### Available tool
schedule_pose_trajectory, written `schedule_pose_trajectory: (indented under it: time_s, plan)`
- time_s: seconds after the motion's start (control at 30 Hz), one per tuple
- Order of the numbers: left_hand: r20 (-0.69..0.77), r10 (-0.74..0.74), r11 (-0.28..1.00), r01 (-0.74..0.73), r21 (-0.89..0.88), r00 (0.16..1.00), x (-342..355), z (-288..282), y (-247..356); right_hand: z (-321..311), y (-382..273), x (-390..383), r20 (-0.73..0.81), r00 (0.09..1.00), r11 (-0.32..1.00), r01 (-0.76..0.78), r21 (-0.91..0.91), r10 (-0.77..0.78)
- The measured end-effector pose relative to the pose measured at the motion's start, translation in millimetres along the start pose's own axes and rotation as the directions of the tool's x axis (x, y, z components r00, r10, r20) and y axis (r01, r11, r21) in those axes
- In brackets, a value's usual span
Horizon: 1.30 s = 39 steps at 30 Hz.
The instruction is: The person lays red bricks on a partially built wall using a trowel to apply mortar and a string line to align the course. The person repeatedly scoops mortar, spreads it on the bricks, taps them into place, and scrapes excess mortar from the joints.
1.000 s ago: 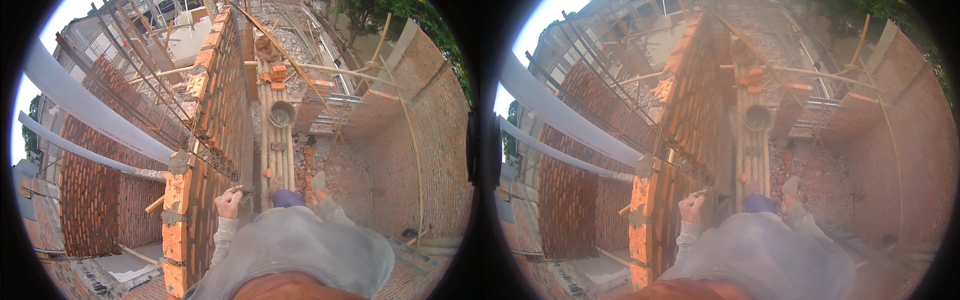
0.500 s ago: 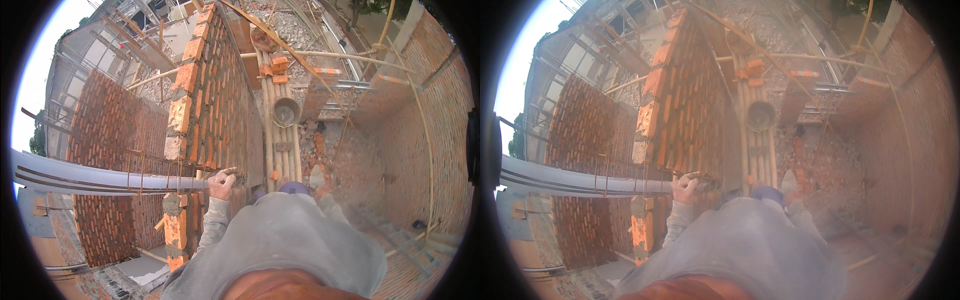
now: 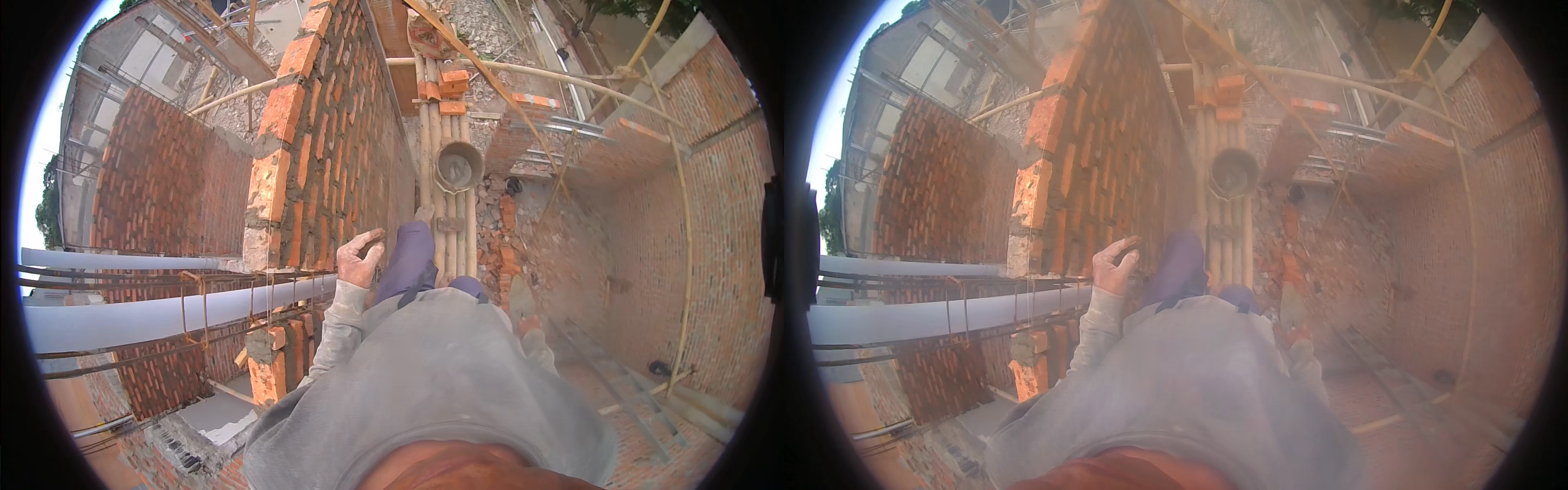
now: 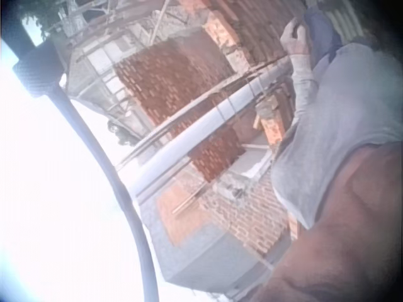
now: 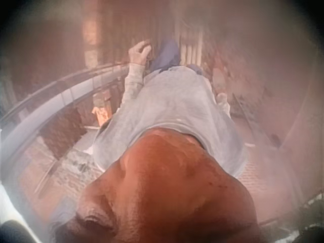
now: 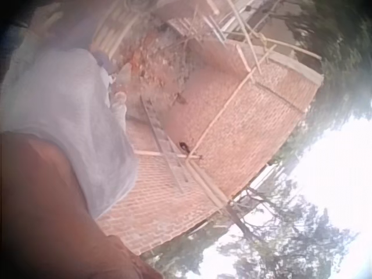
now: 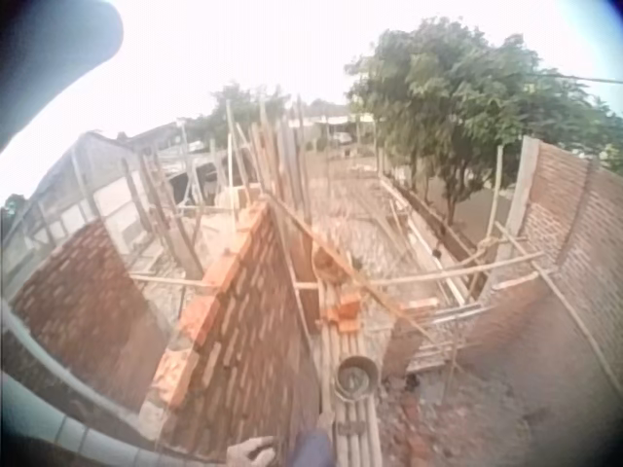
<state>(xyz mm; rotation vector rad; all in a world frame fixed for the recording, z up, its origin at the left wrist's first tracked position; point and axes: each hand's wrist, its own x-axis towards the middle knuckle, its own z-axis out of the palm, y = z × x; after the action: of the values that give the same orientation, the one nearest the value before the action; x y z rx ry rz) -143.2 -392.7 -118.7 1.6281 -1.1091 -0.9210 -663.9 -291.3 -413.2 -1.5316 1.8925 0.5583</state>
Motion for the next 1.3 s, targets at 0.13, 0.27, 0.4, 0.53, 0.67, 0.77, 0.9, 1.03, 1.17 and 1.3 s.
schedule_pose_trajectory:
  time_s: [0.13, 0.27, 0.4, 0.53, 0.67, 0.77, 0.9, 1.03, 1.17, 1.3]
  plan:
    - [0.086, 0.062, 0.998, -0.062, 0.004, 0.994, 53, 23, 15, -1, 12, 22, -0.128, 0.935, 0.940, 0.317, -0.123, -0.332]
    - [0.170, 0.013, 1.000, -0.014, 0.005, 0.985, 115, 54, 18, -57, -34, 47, -0.248, 0.969, 0.821, 0.156, 0.549, -0.018]
    - [0.277, -0.018, 0.996, -0.007, 0.088, 0.961, 188, 82, -3, -117, -108, 97, -0.293, 0.948, 0.869, 0.041, 0.492, 0.121]
    - [0.235, -0.189, 0.977, 0.159, 0.140, 0.954, 252, 92, -57, -169, -182, 164, -0.392, 0.919, 0.893, 0.202, 0.403, -0.031]
    - [0.097, -0.411, 0.901, 0.388, 0.194, 0.906, 288, 78, -126, -223, -254, 269, -0.070, 0.997, 0.997, -0.025, 0.068, 0.030]
    - [-0.002, -0.531, 0.829, 0.520, 0.208, 0.847, 296, 71, -177, -231, -303, 385, -0.133, 0.991, 0.999, 0.003, 0.043, 0.003]
    - [-0.048, -0.709, 0.692, 0.708, 0.138, 0.703, 286, 72, -219, -192, -350, 565, 0.020, 0.998, 0.991, 0.062, -0.120, -0.060]
    - [-0.046, -0.752, 0.629, 0.737, 0.247, 0.657, 280, 81, -232, -119, -377, 656, 0.035, 0.986, 0.975, 0.169, -0.146, -0.165]
    - [-0.047, -0.745, 0.625, 0.721, 0.297, 0.665, 276, 87, -240, -60, -380, 659, -0.031, 0.938, 0.938, 0.342, -0.046, -0.344]
    - [-0.028, -0.790, 0.597, 0.779, 0.191, 0.613, 271, 94, -244, -61, -340, 670, 0.032, 0.919, 0.918, 0.392, 0.056, -0.394]
